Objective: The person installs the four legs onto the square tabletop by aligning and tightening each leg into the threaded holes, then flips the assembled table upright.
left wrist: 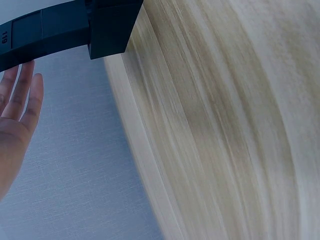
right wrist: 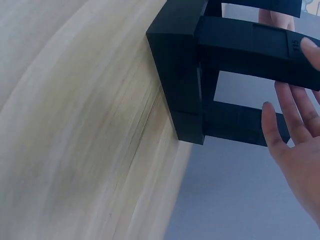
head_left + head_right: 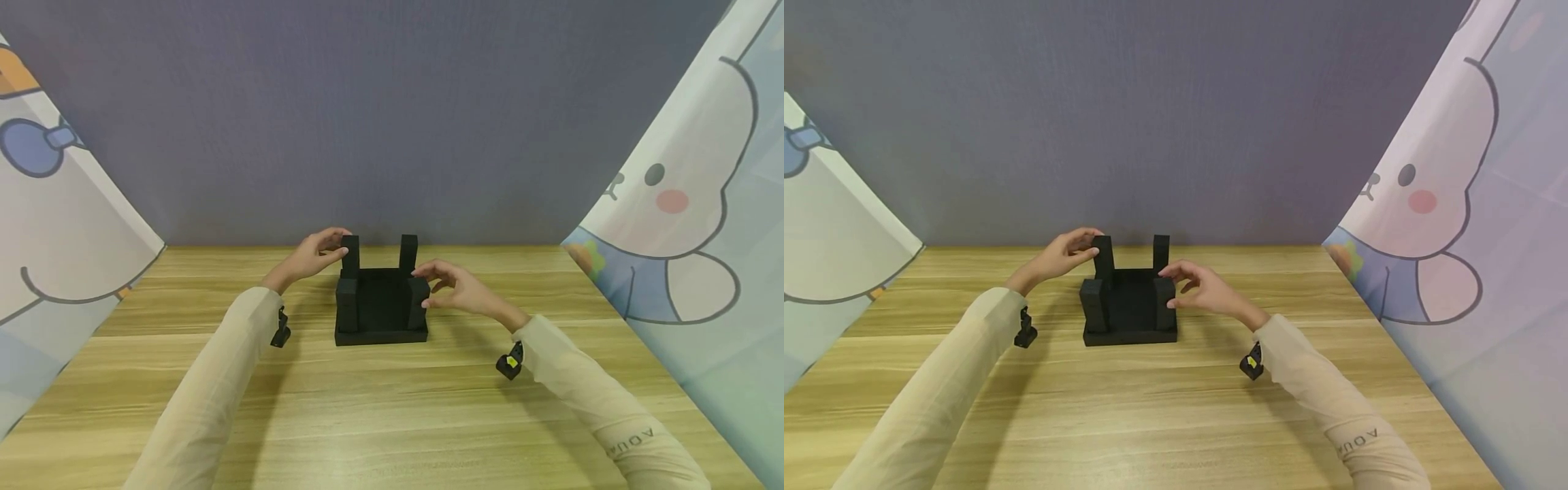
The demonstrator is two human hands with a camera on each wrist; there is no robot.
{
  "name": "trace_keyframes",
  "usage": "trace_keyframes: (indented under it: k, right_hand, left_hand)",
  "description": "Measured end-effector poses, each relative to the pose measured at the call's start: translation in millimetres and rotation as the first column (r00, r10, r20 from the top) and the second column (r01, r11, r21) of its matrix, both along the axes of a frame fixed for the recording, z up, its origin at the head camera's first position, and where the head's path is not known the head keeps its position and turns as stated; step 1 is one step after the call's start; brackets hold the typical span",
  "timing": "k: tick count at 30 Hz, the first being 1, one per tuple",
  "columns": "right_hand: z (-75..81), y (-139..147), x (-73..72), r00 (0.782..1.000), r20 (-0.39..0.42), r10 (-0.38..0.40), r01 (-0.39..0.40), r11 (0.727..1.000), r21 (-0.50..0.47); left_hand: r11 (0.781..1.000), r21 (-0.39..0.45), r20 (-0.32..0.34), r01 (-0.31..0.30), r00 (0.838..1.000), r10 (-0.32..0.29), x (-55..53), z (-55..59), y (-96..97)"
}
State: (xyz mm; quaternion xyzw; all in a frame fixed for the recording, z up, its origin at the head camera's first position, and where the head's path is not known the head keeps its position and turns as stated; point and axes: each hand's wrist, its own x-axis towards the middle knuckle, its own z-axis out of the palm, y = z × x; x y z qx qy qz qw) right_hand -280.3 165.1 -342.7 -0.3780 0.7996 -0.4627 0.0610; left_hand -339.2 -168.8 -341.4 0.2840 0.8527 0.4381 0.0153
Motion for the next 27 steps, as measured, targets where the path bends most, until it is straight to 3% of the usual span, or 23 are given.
trace_keyframes:
  k: [5,15,27]
  right_hand:
    - [0.2,0,1.1,1.0,0.0,-0.014,0.014,1.0,0.009]
    - [-8.0,0,11.0,0.989,-0.033,-0.142,0.141,0.989,-0.035]
    - [-4.1,-5,15.5,0.99,-0.06,-0.127,0.126,0.992,-0.025]
  left_hand:
    - [1.0,0.002,0.0,0.0,1.0,0.0,0.6,-0.3,0.6]
    - [1.0,0.012,-0.002,-0.005,1.0,0.005,0.2,-0.7,1.1]
    - [1.0,0.005,-0.001,-0.007,1.0,0.007,0.5,-0.5,0.4]
